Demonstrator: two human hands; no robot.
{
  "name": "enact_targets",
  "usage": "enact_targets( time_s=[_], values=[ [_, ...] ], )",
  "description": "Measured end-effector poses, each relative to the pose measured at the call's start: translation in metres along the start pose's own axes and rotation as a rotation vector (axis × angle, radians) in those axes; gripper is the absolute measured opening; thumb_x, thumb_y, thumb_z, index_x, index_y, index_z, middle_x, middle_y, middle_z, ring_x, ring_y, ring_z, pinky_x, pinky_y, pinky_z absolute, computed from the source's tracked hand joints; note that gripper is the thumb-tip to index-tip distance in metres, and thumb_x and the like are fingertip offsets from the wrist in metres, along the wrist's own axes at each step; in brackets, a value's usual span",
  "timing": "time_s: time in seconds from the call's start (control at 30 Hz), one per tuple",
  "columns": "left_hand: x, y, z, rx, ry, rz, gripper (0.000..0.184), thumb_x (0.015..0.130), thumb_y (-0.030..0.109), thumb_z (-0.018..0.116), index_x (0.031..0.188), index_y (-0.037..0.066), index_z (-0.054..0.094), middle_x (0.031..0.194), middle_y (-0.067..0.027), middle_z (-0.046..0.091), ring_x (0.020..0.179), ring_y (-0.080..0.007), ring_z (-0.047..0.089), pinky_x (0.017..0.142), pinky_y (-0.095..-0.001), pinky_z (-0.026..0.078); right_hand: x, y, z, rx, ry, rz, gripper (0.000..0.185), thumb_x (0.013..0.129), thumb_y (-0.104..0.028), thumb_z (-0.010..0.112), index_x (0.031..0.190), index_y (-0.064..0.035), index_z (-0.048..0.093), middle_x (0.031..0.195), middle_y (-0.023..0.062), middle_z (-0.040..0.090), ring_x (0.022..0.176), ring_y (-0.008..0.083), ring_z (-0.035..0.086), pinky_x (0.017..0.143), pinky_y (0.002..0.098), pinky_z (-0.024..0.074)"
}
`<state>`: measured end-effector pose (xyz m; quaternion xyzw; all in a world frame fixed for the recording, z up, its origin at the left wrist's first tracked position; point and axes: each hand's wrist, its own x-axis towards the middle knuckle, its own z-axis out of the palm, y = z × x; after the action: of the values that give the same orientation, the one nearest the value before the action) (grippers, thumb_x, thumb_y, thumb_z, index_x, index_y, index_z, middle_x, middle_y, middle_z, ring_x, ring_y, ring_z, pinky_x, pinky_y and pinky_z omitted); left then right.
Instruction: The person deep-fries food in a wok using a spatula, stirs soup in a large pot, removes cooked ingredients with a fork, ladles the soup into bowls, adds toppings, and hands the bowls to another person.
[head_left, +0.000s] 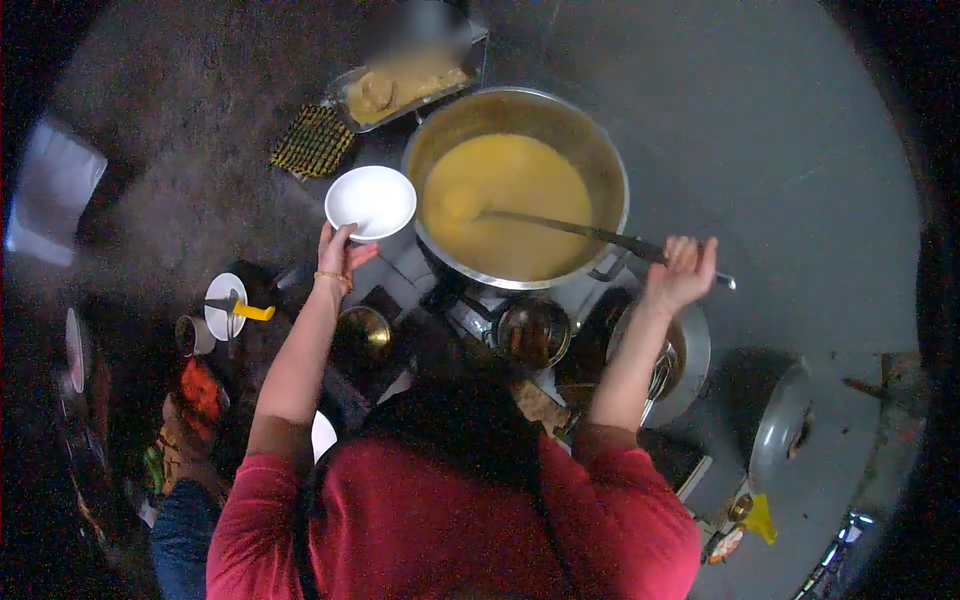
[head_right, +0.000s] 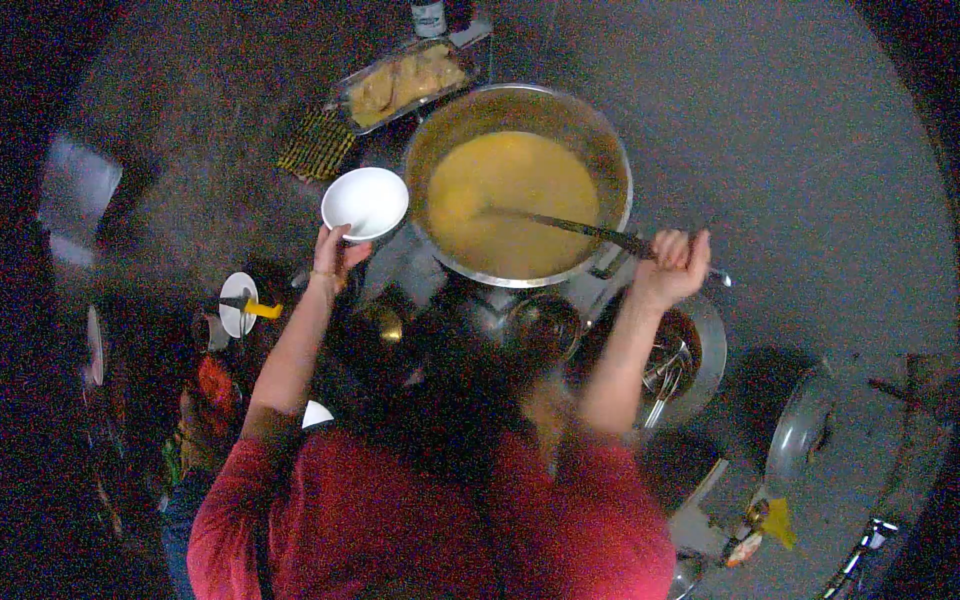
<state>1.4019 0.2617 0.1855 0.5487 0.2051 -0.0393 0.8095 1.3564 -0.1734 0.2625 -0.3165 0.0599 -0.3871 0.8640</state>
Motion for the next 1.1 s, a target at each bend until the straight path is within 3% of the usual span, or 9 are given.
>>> enact_targets(
  time_s=[0.4, 0.47, 0.67, 0.73, 0.77, 0.83, 1.0, 1.07, 1.1],
  values=[
    [0.039, -0.028, 0.071, 0.176, 0.028, 0.019, 0.070, 0.070, 0.008, 0.058, 0.127, 0.013, 0.017, 0.088, -0.0257, 0.054, 0.053, -0.0284, 0.060, 0.043, -0.0318, 0.053, -0.001, -0.141, 0.053, 0.069, -0.146, -0.272, 0.045, 0.087, -0.024, 0.037, 0.044, -0.0173, 0.024, 0.039, -0.0004, 0.024, 0.036, 0.0105, 0.018, 0.045, 0.0253, 0.0203],
    [0.044, -0.037, 0.087, 0.147, 0.018, -0.034, 0.072, 0.070, 0.009, 0.059, 0.128, 0.014, 0.016, 0.092, -0.0260, 0.053, 0.053, -0.0279, 0.060, 0.043, -0.0306, 0.053, -0.002, -0.156, 0.056, 0.163, -0.309, -0.260, 0.043, 0.087, -0.023, 0.037, 0.046, -0.0163, 0.027, 0.039, 0.0000, 0.024, 0.035, 0.0105, 0.018, 0.044, 0.0249, 0.0206],
    [0.048, -0.044, 0.129, -0.014, -0.065, -0.075, 0.080, 0.070, 0.014, 0.061, 0.130, 0.016, 0.007, 0.096, -0.0258, 0.051, 0.062, -0.0313, 0.061, 0.050, -0.0338, 0.054, -0.021, -0.168, 0.056, 0.049, -0.389, -0.345, 0.028, 0.085, -0.023, 0.039, 0.060, -0.0123, 0.045, 0.039, -0.0023, 0.028, 0.034, 0.0075, 0.021, 0.042, 0.0232, 0.0210],
    [0.047, -0.044, 0.133, -0.037, -0.050, -0.132, 0.081, 0.071, 0.013, 0.061, 0.131, 0.017, 0.006, 0.096, -0.0260, 0.051, 0.064, -0.0322, 0.061, 0.052, -0.0358, 0.054, -0.029, -0.169, 0.050, 0.075, -0.779, -0.441, 0.029, 0.083, -0.025, 0.042, 0.055, -0.0169, 0.041, 0.038, -0.0049, 0.030, 0.032, 0.0051, 0.024, 0.039, 0.0208, 0.0220],
    [0.054, -0.052, 0.129, -0.061, -0.069, -0.122, 0.082, 0.072, 0.013, 0.060, 0.131, 0.017, 0.004, 0.096, -0.0259, 0.052, 0.065, -0.0328, 0.061, 0.055, -0.0370, 0.053, -0.033, -0.172, 0.051, 0.075, -0.786, -0.438, 0.029, 0.083, -0.025, 0.042, 0.055, -0.0169, 0.041, 0.038, -0.0049, 0.030, 0.032, 0.0051, 0.024, 0.039, 0.0208, 0.0220],
    [0.059, -0.059, 0.124, -0.112, -0.107, -0.114, 0.081, 0.073, 0.013, 0.058, 0.132, 0.016, 0.002, 0.098, -0.0261, 0.051, 0.066, -0.0329, 0.061, 0.056, -0.0373, 0.053, -0.040, -0.180, 0.055, 0.350, -1.157, -0.409, 0.036, 0.079, -0.023, 0.044, 0.047, -0.0188, 0.029, 0.037, -0.0074, 0.024, 0.033, 0.0045, 0.017, 0.041, 0.0215, 0.0176],
    [0.062, -0.051, 0.112, -0.214, -0.139, -0.108, 0.072, 0.075, 0.012, 0.053, 0.130, 0.013, 0.007, 0.105, -0.0253, 0.047, 0.072, -0.0342, 0.060, 0.062, -0.0385, 0.053, -0.060, -0.195, 0.054, 0.324, -0.952, -0.531, 0.034, 0.075, -0.019, 0.044, 0.048, -0.0185, 0.024, 0.038, -0.0073, 0.020, 0.033, 0.0051, 0.016, 0.041, 0.0213, 0.0168],
    [0.053, -0.027, 0.110, -0.251, -0.282, -0.024, 0.062, 0.075, 0.010, 0.052, 0.125, 0.012, 0.015, 0.106, -0.0241, 0.046, 0.074, -0.0350, 0.060, 0.064, -0.0392, 0.053, -0.063, -0.178, 0.056, 0.165, -0.711, -0.709, 0.032, 0.075, -0.020, 0.042, 0.049, -0.0175, 0.024, 0.041, -0.0066, 0.020, 0.037, 0.0067, 0.018, 0.043, 0.0241, 0.0169],
    [0.053, -0.025, 0.104, -0.264, -0.310, 0.002, 0.053, 0.075, 0.011, 0.053, 0.119, 0.011, 0.022, 0.103, -0.0225, 0.047, 0.074, -0.0355, 0.059, 0.064, -0.0389, 0.053, -0.062, -0.161, 0.059, 0.219, -0.848, -0.599, 0.029, 0.075, -0.023, 0.040, 0.049, -0.0155, 0.029, 0.044, -0.0051, 0.022, 0.041, 0.0080, 0.020, 0.044, 0.0263, 0.0166]
  ],
)
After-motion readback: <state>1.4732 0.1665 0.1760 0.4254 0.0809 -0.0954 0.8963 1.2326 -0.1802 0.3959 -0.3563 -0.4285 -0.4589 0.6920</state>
